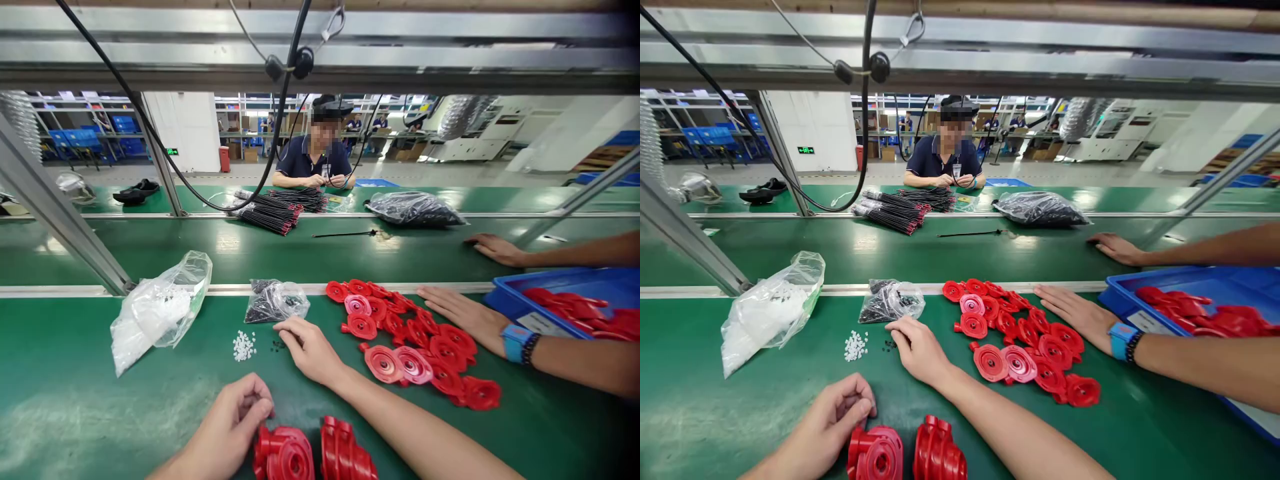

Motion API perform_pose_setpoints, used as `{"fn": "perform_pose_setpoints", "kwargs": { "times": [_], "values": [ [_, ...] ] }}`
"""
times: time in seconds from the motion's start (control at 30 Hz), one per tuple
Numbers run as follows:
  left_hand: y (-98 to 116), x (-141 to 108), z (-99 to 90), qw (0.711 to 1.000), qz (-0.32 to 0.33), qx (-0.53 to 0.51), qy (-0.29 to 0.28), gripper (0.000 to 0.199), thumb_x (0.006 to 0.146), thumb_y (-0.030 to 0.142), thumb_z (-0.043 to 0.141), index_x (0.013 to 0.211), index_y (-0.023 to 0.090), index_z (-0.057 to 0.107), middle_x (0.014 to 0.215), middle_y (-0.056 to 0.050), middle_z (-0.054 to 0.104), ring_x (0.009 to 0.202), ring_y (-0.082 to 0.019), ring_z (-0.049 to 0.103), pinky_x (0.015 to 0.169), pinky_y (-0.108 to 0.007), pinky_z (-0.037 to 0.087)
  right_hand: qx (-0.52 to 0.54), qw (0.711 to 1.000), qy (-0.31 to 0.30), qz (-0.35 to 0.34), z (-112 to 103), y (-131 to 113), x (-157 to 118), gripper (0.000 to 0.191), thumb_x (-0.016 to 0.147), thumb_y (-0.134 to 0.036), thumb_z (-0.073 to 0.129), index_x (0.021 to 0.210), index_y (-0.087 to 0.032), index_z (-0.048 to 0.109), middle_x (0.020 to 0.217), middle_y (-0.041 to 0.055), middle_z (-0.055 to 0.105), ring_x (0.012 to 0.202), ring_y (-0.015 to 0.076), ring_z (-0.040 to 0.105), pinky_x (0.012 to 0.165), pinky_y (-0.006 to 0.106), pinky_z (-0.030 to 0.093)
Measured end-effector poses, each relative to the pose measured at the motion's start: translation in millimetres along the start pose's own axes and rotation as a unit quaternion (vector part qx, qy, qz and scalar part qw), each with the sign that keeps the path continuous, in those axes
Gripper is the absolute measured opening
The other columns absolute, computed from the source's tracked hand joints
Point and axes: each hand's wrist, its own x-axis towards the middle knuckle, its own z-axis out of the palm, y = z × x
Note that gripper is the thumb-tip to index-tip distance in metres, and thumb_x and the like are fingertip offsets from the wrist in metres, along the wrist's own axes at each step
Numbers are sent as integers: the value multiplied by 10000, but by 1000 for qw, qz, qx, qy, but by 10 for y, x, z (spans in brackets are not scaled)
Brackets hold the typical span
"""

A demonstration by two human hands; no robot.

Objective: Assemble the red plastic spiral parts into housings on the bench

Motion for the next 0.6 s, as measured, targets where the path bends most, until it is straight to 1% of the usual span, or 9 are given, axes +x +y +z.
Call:
{"fn": "perform_pose_setpoints", "kwargs": {
  "times": [0.07, 0.17, 0.3, 0.4, 0.5, 0.6],
  "values": [
    [-11, 17, -23, 1000, -5, -11, 17, 437, 964, 616, 581, 875, 188, 583, 786, -12, 624, 664, -139, 543, 610, -245, 402, -4, 1000, 12, 7, -5, -13, -4, 207, 1030, -233, 519, 1060, -203, 721, 943, 62, 676, 816, 196, 632, 766, 321, 515],
    [-23, 57, -67, 999, -11, -24, 45, 472, 954, 652, 575, 864, 188, 581, 672, 19, 577, 571, -121, 495, 553, -232, 392, -12, 1000, 9, -10, 0, -68, -38, 178, 1001, -240, 556, 1045, -197, 723, 920, 55, 651, 718, 167, 589, 679, 297, 487],
    [-30, 103, -114, 997, -7, -44, 68, 487, 953, 653, 584, 859, 175, 592, 619, 24, 567, 522, -109, 471, 519, -225, 390, -51, 998, -20, -42, 21, -147, -108, 170, 963, -219, 593, 1024, -202, 751, 954, 54, 649, 753, 159, 608, 664, 278, 466],
    [-34, 124, -130, 996, 3, -59, 74, 483, 951, 644, 597, 855, 170, 590, 615, 20, 579, 519, -106, 478, 519, -224, 400, -94, 994, -35, -47, 38, -167, -142, 181, 958, -212, 603, 1035, -214, 767, 964, 46, 631, 716, 141, 593, 636, 272, 437],
    [-33, 136, -133, 995, 4, -71, 71, 485, 946, 646, 606, 850, 170, 584, 610, 20, 583, 513, -103, 476, 516, -224, 402, -111, 992, -49, -30, 47, -180, -151, 137, 957, -203, 622, 990, -215, 755, 994, 40, 614, 711, 133, 590, 635, 270, 430],
    [-28, 134, -133, 994, 3, -80, 70, 487, 938, 648, 618, 844, 171, 579, 617, 20, 583, 516, -102, 478, 514, -223, 409, -122, 990, -73, 0, 44, -204, -149, 100, 958, -175, 627, 987, -211, 715, 1021, 37, 607, 773, 149, 615, 669, 275, 445]
  ]
}}
